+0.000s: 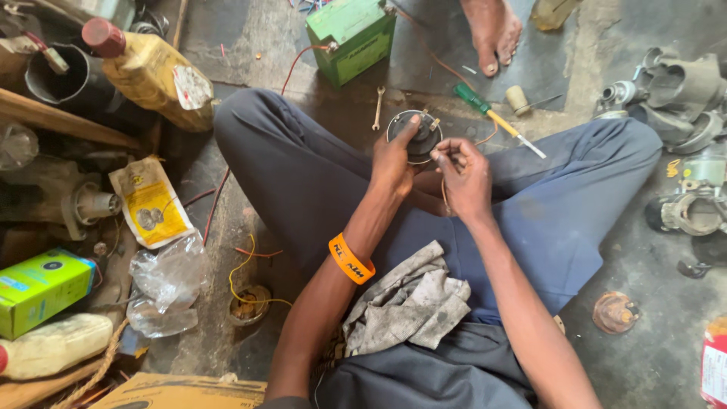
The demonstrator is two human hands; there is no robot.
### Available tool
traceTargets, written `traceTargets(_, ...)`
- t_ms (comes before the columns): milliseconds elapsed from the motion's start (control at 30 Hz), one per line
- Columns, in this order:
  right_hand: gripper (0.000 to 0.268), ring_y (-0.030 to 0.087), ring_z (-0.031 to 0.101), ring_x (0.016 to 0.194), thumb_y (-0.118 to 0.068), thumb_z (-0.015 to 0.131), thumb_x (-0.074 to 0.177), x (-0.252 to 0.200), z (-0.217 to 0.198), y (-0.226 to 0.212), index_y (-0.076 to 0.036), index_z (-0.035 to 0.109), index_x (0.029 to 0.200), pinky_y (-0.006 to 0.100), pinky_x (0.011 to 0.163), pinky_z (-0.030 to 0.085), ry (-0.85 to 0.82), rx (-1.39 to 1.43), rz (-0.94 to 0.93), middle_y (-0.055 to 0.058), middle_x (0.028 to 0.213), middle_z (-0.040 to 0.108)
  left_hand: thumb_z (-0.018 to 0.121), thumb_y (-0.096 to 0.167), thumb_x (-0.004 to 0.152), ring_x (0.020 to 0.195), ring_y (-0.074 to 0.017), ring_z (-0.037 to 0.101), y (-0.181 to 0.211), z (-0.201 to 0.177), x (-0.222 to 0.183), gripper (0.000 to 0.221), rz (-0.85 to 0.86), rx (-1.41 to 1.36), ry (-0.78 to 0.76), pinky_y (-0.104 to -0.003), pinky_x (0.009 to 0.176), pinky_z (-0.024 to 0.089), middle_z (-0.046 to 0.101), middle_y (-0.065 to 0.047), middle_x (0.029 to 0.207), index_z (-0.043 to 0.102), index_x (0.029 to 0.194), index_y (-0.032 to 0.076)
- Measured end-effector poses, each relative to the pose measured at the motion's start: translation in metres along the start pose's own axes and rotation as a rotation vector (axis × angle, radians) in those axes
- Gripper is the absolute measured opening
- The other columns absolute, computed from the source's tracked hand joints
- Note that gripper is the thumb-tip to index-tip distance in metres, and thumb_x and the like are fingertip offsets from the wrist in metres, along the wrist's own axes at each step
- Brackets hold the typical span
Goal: The person sits on the floor and uses a screwdriver to adjust a small circular electrical component connected to a green battery. Another person assists by using pliers to hold a part of the component while the first person continues to adjust it with the screwdriver.
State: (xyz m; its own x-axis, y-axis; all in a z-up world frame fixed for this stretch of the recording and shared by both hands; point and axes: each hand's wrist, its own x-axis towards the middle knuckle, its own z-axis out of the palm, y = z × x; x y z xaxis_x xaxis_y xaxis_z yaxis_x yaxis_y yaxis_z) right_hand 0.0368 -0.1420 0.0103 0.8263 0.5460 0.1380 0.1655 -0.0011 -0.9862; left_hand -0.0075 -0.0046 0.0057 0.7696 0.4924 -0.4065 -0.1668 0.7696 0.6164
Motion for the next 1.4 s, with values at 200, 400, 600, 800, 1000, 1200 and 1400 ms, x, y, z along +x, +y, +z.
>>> traceTargets(200, 0.014, 0.006, 0.065, 0.084, 0.000, 0.076, 0.091, -0.001, -0.001, 0.005, 0.001, 0.066, 0.102, 0.022, 0.075, 0.055, 0.026, -0.029, 0.004, 0.002, 0.090, 0.070, 0.072, 0.019, 0.095, 0.086, -0.0219, 0.075, -0.006, -0.004, 0.006, 0.028, 0.066, 0.018, -0.043, -0.040, 0.067, 0.061, 0.076, -0.011, 0.103, 0.069, 0.116, 0.002)
traceTargets(400, 0.012, 0.007, 0.063, 0.074, -0.007, 0.071, 0.095, -0.004, -0.001, -0.002, 0.000, 0.072, 0.104, 0.023, 0.069, 0.052, 0.052, -0.096, 0.027, 0.000, 0.085, 0.072, 0.073, 0.014, 0.096, 0.091, -0.0209, 0.076, -0.008, -0.006, 0.006, 0.024, 0.162, 0.014, -0.072, -0.039, 0.079, 0.062, 0.077, -0.011, 0.105, 0.070, 0.117, 0.001)
traceTargets(600, 0.016, 0.006, 0.067, 0.080, -0.007, 0.071, 0.093, -0.002, 0.003, -0.007, -0.001, 0.072, 0.108, 0.023, 0.071, 0.055, 0.073, -0.071, -0.018, 0.001, 0.092, 0.074, 0.070, 0.021, 0.093, 0.084, -0.0199, 0.075, -0.002, -0.002, 0.004, 0.024, 0.018, 0.032, 0.011, -0.043, 0.066, 0.060, 0.076, -0.008, 0.099, 0.071, 0.113, 0.007)
traceTargets(800, 0.016, 0.007, 0.068, 0.079, -0.004, 0.075, 0.088, 0.000, 0.002, -0.004, 0.001, 0.070, 0.102, 0.022, 0.070, 0.054, 0.097, -0.051, 0.050, 0.004, 0.088, 0.074, 0.072, 0.021, 0.092, 0.085, -0.0215, 0.074, -0.004, 0.000, 0.006, 0.026, 0.013, 0.034, 0.028, -0.044, 0.067, 0.060, 0.076, -0.008, 0.099, 0.069, 0.113, 0.008)
traceTargets(1000, 0.013, 0.006, 0.065, 0.075, -0.006, 0.071, 0.092, -0.003, 0.002, -0.005, 0.000, 0.071, 0.103, 0.023, 0.069, 0.054, 0.054, -0.035, 0.015, 0.001, 0.087, 0.073, 0.072, 0.021, 0.091, 0.084, -0.0215, 0.074, 0.003, 0.005, -0.006, 0.026, 0.008, 0.063, 0.060, -0.045, 0.066, 0.061, 0.075, -0.008, 0.099, 0.068, 0.112, 0.007)
traceTargets(1200, 0.006, 0.007, 0.060, 0.076, -0.005, 0.071, 0.098, 0.000, 0.000, 0.007, -0.001, 0.068, 0.101, 0.024, 0.070, 0.051, 0.061, -0.043, -0.055, 0.001, 0.086, 0.070, 0.074, 0.017, 0.091, 0.079, -0.0212, 0.072, -0.006, -0.001, 0.007, 0.026, 0.082, 0.018, -0.006, -0.039, 0.067, 0.060, 0.075, -0.009, 0.096, 0.070, 0.111, 0.002)
traceTargets(1400, 0.009, 0.006, 0.066, 0.080, -0.001, 0.072, 0.096, -0.003, 0.001, 0.003, -0.001, 0.069, 0.105, 0.021, 0.071, 0.055, 0.050, -0.039, 0.017, 0.001, 0.091, 0.071, 0.075, 0.018, 0.092, 0.081, -0.0199, 0.074, -0.011, -0.003, 0.007, 0.027, 0.152, -0.006, -0.057, -0.036, 0.068, 0.061, 0.076, -0.010, 0.097, 0.070, 0.112, 0.000)
